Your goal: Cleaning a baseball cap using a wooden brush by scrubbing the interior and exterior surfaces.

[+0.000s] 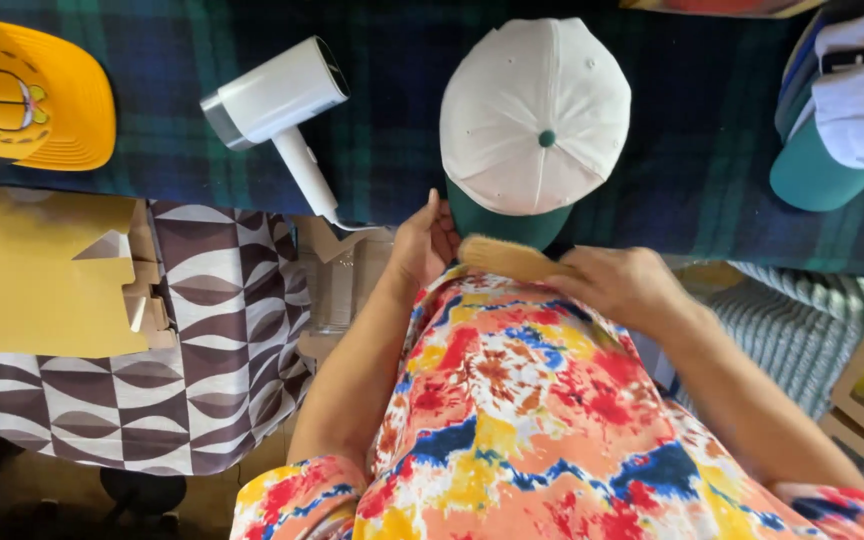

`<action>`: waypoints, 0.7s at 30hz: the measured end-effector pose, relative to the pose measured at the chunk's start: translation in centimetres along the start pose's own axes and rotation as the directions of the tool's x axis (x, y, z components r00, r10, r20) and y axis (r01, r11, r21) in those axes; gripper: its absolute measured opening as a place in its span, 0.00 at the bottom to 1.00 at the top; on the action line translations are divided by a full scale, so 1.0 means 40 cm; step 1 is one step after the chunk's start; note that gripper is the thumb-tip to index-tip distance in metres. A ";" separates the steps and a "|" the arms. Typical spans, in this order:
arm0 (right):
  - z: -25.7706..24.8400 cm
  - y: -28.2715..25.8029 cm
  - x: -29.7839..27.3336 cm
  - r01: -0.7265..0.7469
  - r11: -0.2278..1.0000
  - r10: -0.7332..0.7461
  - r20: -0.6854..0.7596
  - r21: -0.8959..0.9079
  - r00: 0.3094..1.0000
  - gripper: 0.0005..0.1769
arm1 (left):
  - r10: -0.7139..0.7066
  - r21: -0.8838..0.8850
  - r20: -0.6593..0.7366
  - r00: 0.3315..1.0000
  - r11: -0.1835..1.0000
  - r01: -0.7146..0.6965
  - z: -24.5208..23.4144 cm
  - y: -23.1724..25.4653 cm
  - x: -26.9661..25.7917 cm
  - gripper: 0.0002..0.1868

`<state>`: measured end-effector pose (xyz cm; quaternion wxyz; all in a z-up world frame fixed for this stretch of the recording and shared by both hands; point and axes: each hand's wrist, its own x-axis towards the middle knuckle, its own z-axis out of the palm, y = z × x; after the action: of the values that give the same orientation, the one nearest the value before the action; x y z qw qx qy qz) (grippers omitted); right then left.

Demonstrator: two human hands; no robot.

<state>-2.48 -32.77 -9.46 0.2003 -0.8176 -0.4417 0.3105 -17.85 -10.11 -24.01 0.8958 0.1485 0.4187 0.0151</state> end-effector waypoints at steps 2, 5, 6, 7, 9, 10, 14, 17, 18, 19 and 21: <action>0.066 -0.016 0.084 0.048 0.983 -0.061 -0.070 -0.177 0.996 0.15 | -0.013 -0.015 0.057 0.998 1.000 0.014 0.003 0.023 -0.023 0.26; 0.100 -0.081 0.079 0.137 0.898 -0.156 -0.011 -0.418 0.988 0.17 | -0.046 -0.086 0.123 0.991 0.995 0.056 -0.121 -0.055 0.039 0.34; 0.098 -0.111 0.077 0.219 0.853 -0.199 0.094 -0.473 0.976 0.18 | -0.034 -0.130 0.133 0.991 0.990 0.051 -0.183 -0.078 0.085 0.39; 0.087 -0.093 0.088 0.217 0.851 -0.201 0.086 -0.479 0.976 0.18 | -0.030 -0.126 0.140 0.990 0.991 0.048 -0.113 -0.039 0.019 0.39; 0.067 -0.054 0.099 0.363 0.904 -0.389 -0.080 -0.228 0.918 0.13 | -0.068 -0.174 0.174 0.982 0.980 0.099 0.020 0.020 -0.124 0.41; 0.082 -0.047 0.110 0.363 0.904 -0.388 -0.075 -0.227 0.919 0.13 | -0.069 -0.178 0.172 0.983 0.979 0.100 0.017 0.022 -0.098 0.41; 0.138 -0.029 0.115 0.313 0.892 -0.354 -0.073 -0.325 0.933 0.13 | -0.061 -0.148 0.094 0.994 0.986 0.075 -0.088 -0.029 -0.005 0.38; 0.056 0.074 0.086 0.216 0.969 -0.235 -0.171 -0.120 0.957 0.14 | -0.036 -0.124 0.103 0.994 0.991 0.048 -0.066 -0.028 0.006 0.35; 0.020 0.117 0.066 0.209 0.978 -0.206 -0.221 -0.013 0.953 0.10 | -0.029 -0.107 0.141 0.990 0.993 0.045 -0.044 -0.021 -0.019 0.31; 0.003 0.178 0.000 0.204 0.979 -0.201 -0.214 -0.007 0.956 0.10 | -0.036 -0.111 0.133 0.990 0.992 0.051 -0.073 -0.047 0.001 0.31; -0.041 0.303 -0.117 -0.218 0.975 0.204 -0.244 -0.033 0.948 0.10 | 0.064 -0.059 0.150 0.987 0.997 -0.056 -0.118 -0.082 0.057 0.10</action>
<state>3.96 -43.25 -14.01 0.1931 -0.8972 -0.3334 0.2158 -20.25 -11.72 -29.48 0.9278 0.1373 0.3442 0.0423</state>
